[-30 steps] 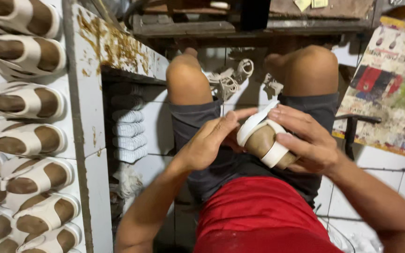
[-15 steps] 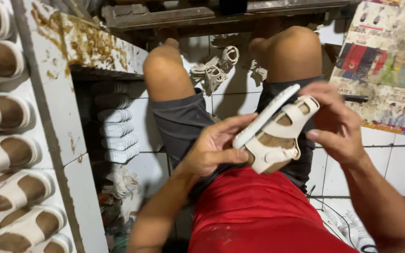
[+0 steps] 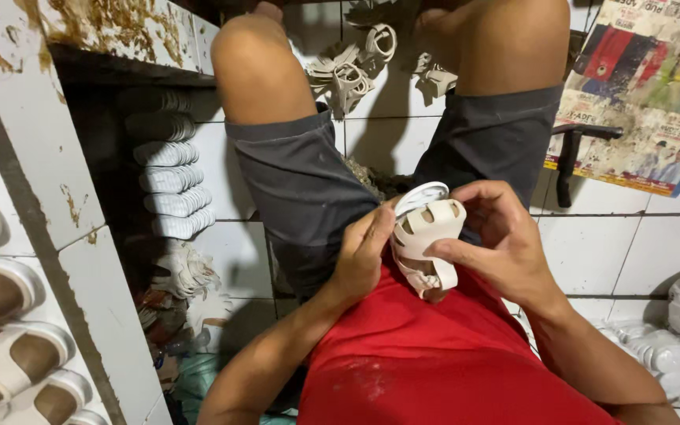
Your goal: The person heats a white slipper strap over a gas flame, then presses it onto a brown slipper base. They use a curved metal tool to smooth and shape the strap edges, then place the finished slipper on a shelf. The process repeats for multiple slippers.
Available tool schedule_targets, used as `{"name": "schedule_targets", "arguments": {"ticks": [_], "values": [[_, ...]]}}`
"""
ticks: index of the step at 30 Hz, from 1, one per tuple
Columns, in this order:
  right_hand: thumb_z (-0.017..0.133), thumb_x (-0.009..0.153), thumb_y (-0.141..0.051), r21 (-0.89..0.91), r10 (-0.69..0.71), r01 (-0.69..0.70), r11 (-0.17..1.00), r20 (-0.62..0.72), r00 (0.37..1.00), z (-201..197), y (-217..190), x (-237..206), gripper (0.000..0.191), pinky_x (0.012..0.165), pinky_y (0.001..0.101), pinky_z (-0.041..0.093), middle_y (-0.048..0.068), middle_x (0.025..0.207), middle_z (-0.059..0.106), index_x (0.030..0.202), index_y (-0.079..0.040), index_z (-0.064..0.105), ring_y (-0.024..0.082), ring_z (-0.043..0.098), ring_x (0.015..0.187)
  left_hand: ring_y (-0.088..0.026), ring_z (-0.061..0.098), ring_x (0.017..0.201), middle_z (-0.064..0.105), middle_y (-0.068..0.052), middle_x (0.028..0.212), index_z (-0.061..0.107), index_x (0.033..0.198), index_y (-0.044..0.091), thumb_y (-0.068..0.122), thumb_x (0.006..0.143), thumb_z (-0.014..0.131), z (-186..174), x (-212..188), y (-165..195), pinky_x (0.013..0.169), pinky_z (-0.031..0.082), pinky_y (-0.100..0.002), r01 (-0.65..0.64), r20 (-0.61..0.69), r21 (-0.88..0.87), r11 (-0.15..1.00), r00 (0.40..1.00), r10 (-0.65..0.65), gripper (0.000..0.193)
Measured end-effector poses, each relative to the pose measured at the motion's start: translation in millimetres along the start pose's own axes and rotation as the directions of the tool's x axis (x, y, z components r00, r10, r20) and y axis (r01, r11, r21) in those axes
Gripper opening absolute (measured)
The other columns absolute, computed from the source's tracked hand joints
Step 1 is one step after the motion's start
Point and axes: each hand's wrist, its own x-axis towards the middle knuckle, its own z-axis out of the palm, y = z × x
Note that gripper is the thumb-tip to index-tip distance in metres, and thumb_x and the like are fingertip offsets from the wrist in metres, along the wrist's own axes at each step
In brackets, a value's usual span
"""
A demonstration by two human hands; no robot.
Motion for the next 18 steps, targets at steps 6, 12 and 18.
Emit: {"name": "schedule_targets", "arguments": {"ticks": [6, 12, 18], "values": [[0.083, 0.082, -0.003, -0.083, -0.035, 0.032, 0.996, -0.030, 0.999, 11, -7, 3, 0.050, 0.103, 0.0360, 0.055, 0.010, 0.124, 0.055, 0.122, 0.001, 0.054, 0.019, 0.063, 0.117, -0.011, 0.063, 0.101, 0.073, -0.008, 0.111, 0.067, 0.131, -0.007, 0.028, 0.114, 0.047, 0, -8, 6, 0.089, 0.052, -0.026, -0.063, -0.135, 0.162, 0.985, 0.987, 0.085, 0.044], [0.085, 0.080, -0.006, -0.187, -0.033, 0.026, 0.982, -0.037, 0.999, 15, -10, 2, 0.050, 0.100, 0.0345, 0.055, 0.011, 0.121, 0.056, 0.119, 0.001, 0.055, 0.019, 0.064, 0.114, -0.012, 0.064, 0.102, 0.073, -0.008, 0.113, 0.066, 0.131, -0.007, 0.032, 0.114, 0.044, -4, -14, 3, 0.090, 0.052, -0.026, -0.097, -0.093, 0.160, 0.982, 0.989, 0.113, 0.047], [0.086, 0.079, -0.009, -0.224, -0.025, 0.014, 0.975, -0.045, 0.999, 16, -9, 0, 0.048, 0.096, 0.0327, 0.056, 0.011, 0.118, 0.057, 0.116, 0.001, 0.057, 0.019, 0.065, 0.109, -0.012, 0.067, 0.099, 0.074, -0.009, 0.109, 0.067, 0.129, -0.007, 0.034, 0.114, 0.043, -6, -15, -3, 0.087, 0.054, -0.026, -0.099, -0.091, 0.213, 0.972, 0.988, 0.121, 0.050]]}}
